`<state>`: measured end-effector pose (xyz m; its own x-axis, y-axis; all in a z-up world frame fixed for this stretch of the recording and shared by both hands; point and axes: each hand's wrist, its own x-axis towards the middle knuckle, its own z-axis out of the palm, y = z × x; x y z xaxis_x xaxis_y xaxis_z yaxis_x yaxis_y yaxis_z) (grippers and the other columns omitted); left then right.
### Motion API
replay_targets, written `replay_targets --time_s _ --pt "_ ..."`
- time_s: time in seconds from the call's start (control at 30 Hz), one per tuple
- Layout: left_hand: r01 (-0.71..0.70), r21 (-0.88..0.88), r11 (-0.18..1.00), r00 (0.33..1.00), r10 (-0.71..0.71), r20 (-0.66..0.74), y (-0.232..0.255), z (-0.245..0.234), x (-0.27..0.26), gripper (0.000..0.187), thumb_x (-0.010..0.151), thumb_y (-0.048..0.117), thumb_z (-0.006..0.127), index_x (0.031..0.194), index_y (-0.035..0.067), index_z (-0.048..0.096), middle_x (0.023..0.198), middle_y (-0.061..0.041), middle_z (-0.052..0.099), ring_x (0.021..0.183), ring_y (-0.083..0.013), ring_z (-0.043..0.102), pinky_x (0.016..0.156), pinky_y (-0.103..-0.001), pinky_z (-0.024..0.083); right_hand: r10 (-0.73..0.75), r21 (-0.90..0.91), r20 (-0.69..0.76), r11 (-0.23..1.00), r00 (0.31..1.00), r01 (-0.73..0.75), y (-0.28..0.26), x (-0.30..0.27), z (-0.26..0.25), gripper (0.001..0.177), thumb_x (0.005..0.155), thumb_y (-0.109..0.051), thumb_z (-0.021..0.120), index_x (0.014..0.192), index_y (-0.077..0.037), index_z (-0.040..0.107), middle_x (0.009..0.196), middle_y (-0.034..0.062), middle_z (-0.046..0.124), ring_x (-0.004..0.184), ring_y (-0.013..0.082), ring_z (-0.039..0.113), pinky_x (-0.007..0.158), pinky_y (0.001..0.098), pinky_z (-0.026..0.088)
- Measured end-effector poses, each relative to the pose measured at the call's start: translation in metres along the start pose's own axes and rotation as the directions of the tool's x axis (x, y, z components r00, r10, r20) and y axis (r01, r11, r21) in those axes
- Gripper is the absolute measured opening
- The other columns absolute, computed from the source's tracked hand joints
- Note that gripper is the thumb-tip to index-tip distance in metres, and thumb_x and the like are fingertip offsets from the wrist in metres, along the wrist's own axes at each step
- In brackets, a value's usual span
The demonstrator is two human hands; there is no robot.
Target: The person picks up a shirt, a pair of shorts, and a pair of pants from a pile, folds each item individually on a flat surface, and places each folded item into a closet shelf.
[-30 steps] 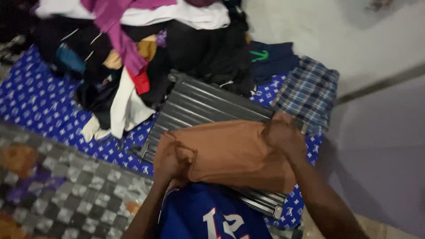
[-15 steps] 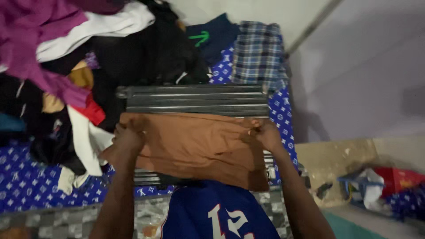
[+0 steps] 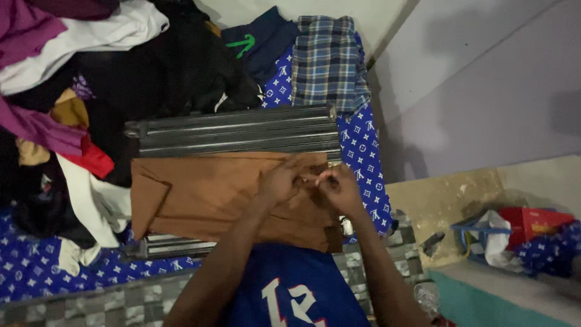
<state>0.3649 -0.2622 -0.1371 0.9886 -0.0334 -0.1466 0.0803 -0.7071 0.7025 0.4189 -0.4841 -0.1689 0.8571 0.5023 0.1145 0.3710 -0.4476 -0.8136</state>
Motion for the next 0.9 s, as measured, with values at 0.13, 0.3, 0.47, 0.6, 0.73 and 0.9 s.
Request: replay_targets --time_s 0.13,0.3,0.47,0.6,0.73,0.9 --pt "-0.051 -0.321 0.946 0.998 0.039 -0.042 -0.004 0.004 -0.018 0.038 0.087 0.009 0.070 0.125 0.011 0.067 0.118 -0.013 0.063 0.098 -0.0306 0.069 0.085 -0.040 0.058 0.588 0.487 0.169 0.648 0.791 -0.585 -0.003 0.002 -0.012 0.030 0.094 -0.031 0.071 0.109 -0.005 0.074 0.100 0.0101 0.074 0.090 0.0223 0.072 0.079 0.0341 0.056" --pt "-0.256 -0.275 0.927 0.954 0.197 -0.225 -0.027 0.009 -0.053 0.029 0.085 -0.002 0.064 0.111 0.006 0.070 0.119 -0.011 0.068 0.114 -0.0301 0.067 0.096 -0.040 0.054 0.498 0.224 0.076 0.836 0.864 -0.501 0.052 0.047 0.009 0.050 0.088 -0.037 0.076 0.126 -0.007 0.062 0.101 0.0079 0.071 0.092 0.0217 0.068 0.080 0.0351 0.055" --pt "-0.201 -0.316 0.927 0.949 0.105 -0.296 -0.018 0.013 -0.066 0.033 0.080 -0.005 0.063 0.111 0.004 0.070 0.126 -0.013 0.064 0.125 -0.0316 0.060 0.098 -0.041 0.053 0.325 -0.006 0.076 0.945 0.942 -0.326 0.075 0.062 0.030 0.036 0.087 -0.032 0.079 0.110 -0.005 0.074 0.099 0.0092 0.076 0.090 0.0224 0.073 0.080 0.0356 0.057" --pt "-0.104 -0.343 0.933 0.951 -0.008 -0.310 -0.004 0.017 -0.065 0.030 0.085 -0.002 0.064 0.115 0.004 0.070 0.127 -0.013 0.062 0.123 -0.0303 0.060 0.095 -0.039 0.056 0.168 0.036 -0.028 0.985 0.985 -0.167 0.049 0.035 0.020 0.024 0.094 -0.024 0.074 0.106 -0.004 0.075 0.099 0.0121 0.076 0.087 0.0225 0.075 0.078 0.0347 0.058" --pt "-0.174 -0.217 0.961 0.920 0.080 -0.383 0.000 0.015 -0.059 0.032 0.086 0.002 0.068 0.118 0.003 0.070 0.124 -0.014 0.064 0.123 -0.0323 0.060 0.100 -0.041 0.052 0.314 0.073 -0.088 0.949 0.945 -0.308 0.007 0.019 0.003 0.025 0.089 -0.015 0.076 0.111 -0.002 0.072 0.094 0.0128 0.076 0.083 0.0229 0.075 0.076 0.0334 0.058" --pt "-0.103 -0.189 0.977 0.938 0.032 -0.344 -0.002 0.023 -0.030 0.024 0.096 0.013 0.065 0.118 0.004 0.072 0.111 -0.016 0.065 0.106 -0.0329 0.065 0.093 -0.043 0.054 0.145 0.117 -0.115 0.984 0.983 -0.132 0.009 0.006 -0.003 0.027 0.090 -0.003 0.072 0.116 -0.001 0.071 0.102 0.0126 0.076 0.090 0.0205 0.073 0.079 0.0323 0.057"
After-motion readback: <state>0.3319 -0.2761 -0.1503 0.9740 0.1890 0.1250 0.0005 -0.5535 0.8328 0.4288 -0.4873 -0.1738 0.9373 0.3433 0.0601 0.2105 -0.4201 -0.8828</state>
